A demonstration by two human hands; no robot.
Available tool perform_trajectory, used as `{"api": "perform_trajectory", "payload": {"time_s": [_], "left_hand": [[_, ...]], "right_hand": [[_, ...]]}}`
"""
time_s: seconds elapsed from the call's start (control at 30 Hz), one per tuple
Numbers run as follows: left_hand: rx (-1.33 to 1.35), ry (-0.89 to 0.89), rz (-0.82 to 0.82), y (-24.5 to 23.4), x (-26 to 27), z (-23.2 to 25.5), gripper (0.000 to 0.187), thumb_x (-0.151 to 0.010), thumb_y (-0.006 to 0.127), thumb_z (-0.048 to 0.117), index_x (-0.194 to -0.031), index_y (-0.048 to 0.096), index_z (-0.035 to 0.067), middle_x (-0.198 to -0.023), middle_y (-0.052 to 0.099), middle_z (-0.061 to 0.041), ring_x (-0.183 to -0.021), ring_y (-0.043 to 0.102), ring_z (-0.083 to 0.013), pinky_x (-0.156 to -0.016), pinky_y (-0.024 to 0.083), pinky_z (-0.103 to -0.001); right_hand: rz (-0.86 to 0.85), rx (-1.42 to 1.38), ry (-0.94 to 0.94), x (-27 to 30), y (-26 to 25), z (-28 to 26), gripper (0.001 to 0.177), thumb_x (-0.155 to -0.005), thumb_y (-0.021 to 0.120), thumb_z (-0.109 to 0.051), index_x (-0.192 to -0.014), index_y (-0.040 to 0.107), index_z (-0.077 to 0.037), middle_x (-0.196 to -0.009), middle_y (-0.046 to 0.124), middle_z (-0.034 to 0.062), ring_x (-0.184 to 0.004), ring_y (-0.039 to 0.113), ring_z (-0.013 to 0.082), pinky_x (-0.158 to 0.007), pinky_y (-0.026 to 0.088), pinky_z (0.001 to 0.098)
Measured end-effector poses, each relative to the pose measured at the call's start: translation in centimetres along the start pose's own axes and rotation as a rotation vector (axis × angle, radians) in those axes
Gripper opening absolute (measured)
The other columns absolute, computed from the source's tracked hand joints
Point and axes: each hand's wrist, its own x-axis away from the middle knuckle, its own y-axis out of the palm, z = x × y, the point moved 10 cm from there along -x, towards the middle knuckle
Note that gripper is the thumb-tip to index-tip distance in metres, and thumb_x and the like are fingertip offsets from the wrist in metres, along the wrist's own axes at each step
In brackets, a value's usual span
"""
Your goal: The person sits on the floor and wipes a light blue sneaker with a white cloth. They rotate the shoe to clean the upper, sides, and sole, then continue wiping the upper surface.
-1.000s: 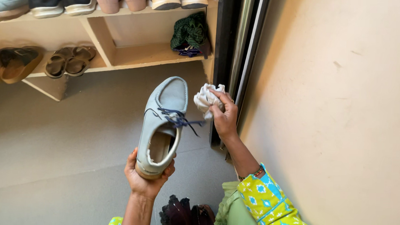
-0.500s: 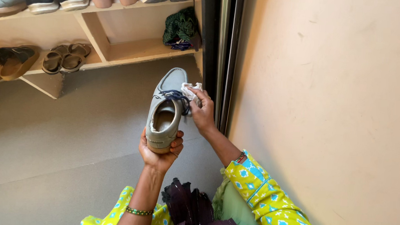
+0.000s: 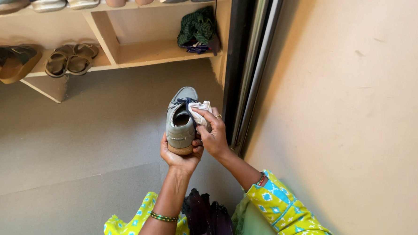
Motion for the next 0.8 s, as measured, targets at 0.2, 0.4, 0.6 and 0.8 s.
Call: {"api": "perform_trajectory", "payload": {"time_s": [0.2, 0.4, 0.6, 0.8], "left_hand": [[-0.007, 0.097, 0.201, -3.0, 2.3, 2.8, 0.058, -0.092, 0.033, 0.06, -0.114, 0.066, 0.018, -0.094, 0.067, -0.006, -0.065, 0.061, -0.0222, -0.048, 0.042, -0.032], [0.087, 0.204, 0.213, -1.9, 2.5, 5.1, 0.056, -0.093, 0.033, 0.053, -0.116, 0.066, 0.014, -0.103, 0.07, -0.009, -0.075, 0.068, -0.0255, -0.06, 0.054, -0.038], [-0.126, 0.003, 0.082, -1.3, 1.4, 1.9, 0.069, -0.092, 0.034, 0.063, -0.107, 0.064, 0.004, -0.081, 0.062, -0.018, -0.055, 0.055, -0.0216, -0.042, 0.04, -0.03], [-0.141, -0.024, 0.117, -1.2, -0.4, -0.2, 0.066, -0.092, 0.032, 0.061, -0.105, 0.066, 0.006, -0.08, 0.063, -0.016, -0.056, 0.055, -0.0215, -0.043, 0.039, -0.03]], "right_hand": [[-0.191, 0.002, -0.009, 2.2, 3.1, -1.0, 0.046, -0.076, 0.051, 0.004, -0.113, 0.076, -0.007, -0.112, 0.062, 0.0106, -0.099, 0.065, 0.0215, -0.088, 0.057, 0.0334], [-0.224, -0.163, -0.072, 2.2, 2.9, -1.4, 0.044, -0.074, 0.051, 0.005, -0.108, 0.077, -0.005, -0.112, 0.065, 0.0095, -0.1, 0.065, 0.0202, -0.088, 0.057, 0.0316], [0.115, -0.285, 0.234, -1.9, -1.7, 7.4, 0.041, -0.078, 0.056, 0.005, -0.115, 0.073, -0.002, -0.112, 0.069, 0.0072, -0.099, 0.066, 0.0151, -0.086, 0.055, 0.0278], [0.072, -0.375, 0.368, -1.6, -0.6, 10.3, 0.041, -0.081, 0.055, 0.005, -0.117, 0.073, -0.001, -0.109, 0.074, 0.0083, -0.094, 0.065, 0.0143, -0.082, 0.055, 0.0256]]}}
